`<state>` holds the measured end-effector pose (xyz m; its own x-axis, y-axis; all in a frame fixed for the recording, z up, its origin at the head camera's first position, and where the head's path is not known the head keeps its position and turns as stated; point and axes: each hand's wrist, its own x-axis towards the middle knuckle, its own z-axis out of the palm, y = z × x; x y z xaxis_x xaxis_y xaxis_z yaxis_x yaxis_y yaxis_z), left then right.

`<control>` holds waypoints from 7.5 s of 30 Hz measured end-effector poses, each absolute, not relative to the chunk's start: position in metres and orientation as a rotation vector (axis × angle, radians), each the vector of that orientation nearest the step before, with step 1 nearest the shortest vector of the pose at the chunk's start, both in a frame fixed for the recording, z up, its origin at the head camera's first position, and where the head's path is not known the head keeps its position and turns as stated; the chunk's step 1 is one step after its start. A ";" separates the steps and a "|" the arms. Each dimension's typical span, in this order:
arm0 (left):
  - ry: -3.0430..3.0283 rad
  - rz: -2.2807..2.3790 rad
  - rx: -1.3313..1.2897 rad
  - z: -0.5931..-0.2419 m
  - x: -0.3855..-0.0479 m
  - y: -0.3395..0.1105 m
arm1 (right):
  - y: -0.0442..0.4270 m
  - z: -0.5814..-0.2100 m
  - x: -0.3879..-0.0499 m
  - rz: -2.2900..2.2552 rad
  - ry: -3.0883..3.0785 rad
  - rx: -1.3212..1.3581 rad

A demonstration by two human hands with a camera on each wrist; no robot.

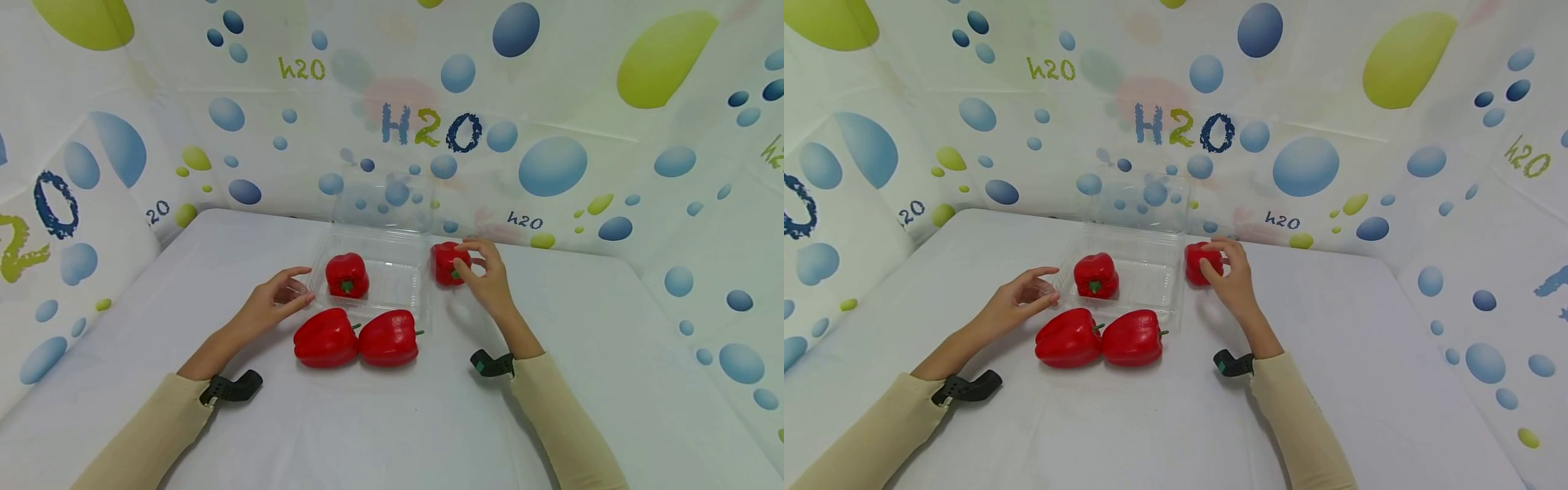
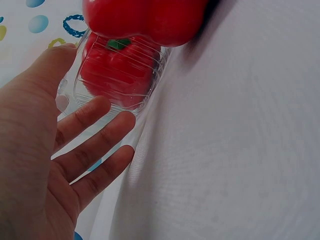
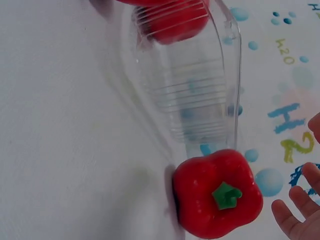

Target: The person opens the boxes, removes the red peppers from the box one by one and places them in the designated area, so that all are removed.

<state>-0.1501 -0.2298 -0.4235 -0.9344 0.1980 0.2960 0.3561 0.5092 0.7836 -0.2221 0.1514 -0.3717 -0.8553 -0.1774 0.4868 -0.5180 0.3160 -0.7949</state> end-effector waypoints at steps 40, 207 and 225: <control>-2.582 -1.395 -0.474 -0.424 -0.151 -0.230 | 0.117 -0.373 -0.200 1.393 -2.291 0.994; -2.561 -1.509 -0.507 -0.424 -0.151 -0.229 | 0.047 -0.384 -0.237 1.614 -2.807 1.233; -2.561 -1.502 -0.520 -0.425 -0.151 -0.229 | 0.048 -0.383 -0.235 1.647 -2.797 1.242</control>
<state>-0.1509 -0.2290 -0.4246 -0.9326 0.2282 0.2794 0.3553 0.4462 0.8214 -0.2352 0.0483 -0.3826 -0.6964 -0.7147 0.0654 -0.4038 0.3149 -0.8589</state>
